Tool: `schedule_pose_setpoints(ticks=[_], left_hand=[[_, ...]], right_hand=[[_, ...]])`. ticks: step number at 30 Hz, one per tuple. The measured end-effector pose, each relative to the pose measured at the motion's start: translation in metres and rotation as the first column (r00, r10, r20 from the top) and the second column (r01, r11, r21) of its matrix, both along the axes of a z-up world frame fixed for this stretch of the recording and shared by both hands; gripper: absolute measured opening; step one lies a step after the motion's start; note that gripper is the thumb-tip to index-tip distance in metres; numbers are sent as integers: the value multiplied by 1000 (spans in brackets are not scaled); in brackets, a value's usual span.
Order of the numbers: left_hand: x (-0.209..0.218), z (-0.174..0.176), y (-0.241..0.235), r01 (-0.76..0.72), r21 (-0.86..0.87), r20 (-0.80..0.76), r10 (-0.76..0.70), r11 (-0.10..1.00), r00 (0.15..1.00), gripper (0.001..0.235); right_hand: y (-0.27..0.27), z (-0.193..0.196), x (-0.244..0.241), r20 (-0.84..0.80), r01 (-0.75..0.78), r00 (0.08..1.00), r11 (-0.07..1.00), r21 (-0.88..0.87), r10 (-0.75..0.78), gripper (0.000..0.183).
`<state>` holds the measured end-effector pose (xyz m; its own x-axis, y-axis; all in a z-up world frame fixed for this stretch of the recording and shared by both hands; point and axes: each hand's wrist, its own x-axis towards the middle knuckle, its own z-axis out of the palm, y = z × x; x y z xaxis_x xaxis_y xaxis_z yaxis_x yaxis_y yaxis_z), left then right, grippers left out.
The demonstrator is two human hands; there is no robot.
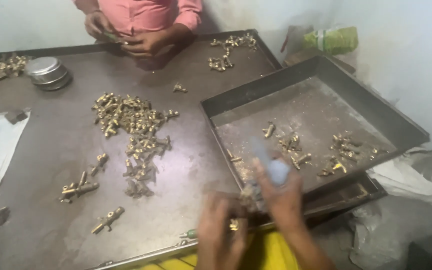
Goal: Cleaning and inspecting small brass valve components using a cloth at a workbench.
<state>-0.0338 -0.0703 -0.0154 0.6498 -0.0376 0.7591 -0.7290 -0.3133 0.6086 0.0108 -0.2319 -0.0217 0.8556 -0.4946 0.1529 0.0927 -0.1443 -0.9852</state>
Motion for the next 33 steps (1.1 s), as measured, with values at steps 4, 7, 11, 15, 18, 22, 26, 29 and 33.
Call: schedule_pose_setpoints(ticks=[4, 7, 11, 15, 18, 22, 26, 29, 33], left_hand=[[12, 36, 23, 19, -697, -343, -356, 717, 870, 14], [22, 32, 28, -214, -709, -624, -457, 672, 634, 29], [26, -22, 20, -154, -832, -522, -656, 534, 545, 15], [20, -9, 22, -193, -761, -632, -638, 620, 441, 16], [16, -10, 26, 125, -483, -291, -294, 867, 910, 16], [6, -57, 47, 45, -219, -392, -130, 975, 911, 30], [8, -57, 65, 252, 346, -247, -171, 904, 954, 54], [4, -45, 67, 228, 271, -295, -145, 935, 944, 63], [27, -75, 69, 86, -774, -504, -693, 627, 515, 49]], right_hand=[[-18, 7, -6, -102, 48, 994, 999, 6, -48, 29], [9, 13, -26, -58, -32, 998, 997, 70, 36, 28], [40, 24, -39, -20, -236, 972, 969, -69, 235, 33], [44, 27, -38, -30, -312, 949, 922, -228, 314, 30], [36, 34, -38, -150, -257, 959, 961, -101, 241, 26], [27, 37, -44, -67, -224, 973, 974, -27, 222, 23], [32, 34, -49, -35, -177, 984, 974, -140, 174, 26], [32, 23, -53, -10, -143, 990, 972, -188, 144, 27], [41, 10, -55, 1, -133, 991, 965, -224, 137, 25]])
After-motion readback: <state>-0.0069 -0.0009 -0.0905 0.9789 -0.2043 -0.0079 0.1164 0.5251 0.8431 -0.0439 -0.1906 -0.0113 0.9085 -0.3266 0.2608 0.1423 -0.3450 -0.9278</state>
